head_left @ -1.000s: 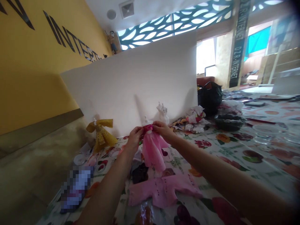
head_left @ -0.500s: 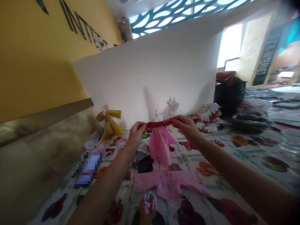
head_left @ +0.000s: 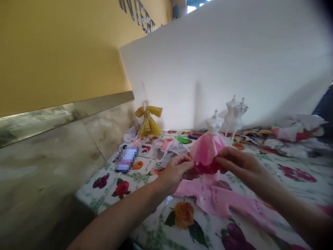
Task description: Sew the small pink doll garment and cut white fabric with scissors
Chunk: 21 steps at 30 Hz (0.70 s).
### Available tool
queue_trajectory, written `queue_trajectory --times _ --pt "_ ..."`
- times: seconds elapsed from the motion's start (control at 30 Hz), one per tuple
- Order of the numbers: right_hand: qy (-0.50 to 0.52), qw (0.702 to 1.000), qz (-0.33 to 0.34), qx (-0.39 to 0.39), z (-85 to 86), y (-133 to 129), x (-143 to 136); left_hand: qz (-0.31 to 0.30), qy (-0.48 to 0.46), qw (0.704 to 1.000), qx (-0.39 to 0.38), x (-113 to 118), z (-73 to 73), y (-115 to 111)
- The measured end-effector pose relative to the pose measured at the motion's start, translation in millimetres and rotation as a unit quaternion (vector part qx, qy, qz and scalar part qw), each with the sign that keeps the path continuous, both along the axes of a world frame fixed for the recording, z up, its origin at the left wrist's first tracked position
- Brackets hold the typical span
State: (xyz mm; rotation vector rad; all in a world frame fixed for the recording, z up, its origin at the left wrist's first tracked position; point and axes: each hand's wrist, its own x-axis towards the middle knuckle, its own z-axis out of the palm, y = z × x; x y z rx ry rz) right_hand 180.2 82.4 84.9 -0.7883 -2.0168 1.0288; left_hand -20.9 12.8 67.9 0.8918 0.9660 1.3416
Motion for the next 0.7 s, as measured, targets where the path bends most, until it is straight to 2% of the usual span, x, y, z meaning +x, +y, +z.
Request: queue_trajectory --times 0.17,0.33,0.57,0.7 --pt "-0.075 0.992 0.036 0.096 -14.6 -21 -36 -0.011 -0.010 1.000 0.003 -4 -3.7 -14" --pt "-0.115 0.980 0.071 0.146 -22.5 -26 -52 -0.003 0.006 1.000 0.015 -21 -14.1 -17" --pt "-0.133 0.965 0.115 0.192 -33.0 -27 -56 0.033 0.152 0.987 0.038 -48 -24.6 -8" --pt "-0.148 0.960 0.127 0.199 -43.5 -30 -47 0.115 0.262 0.954 0.084 -83 -22.3 13"
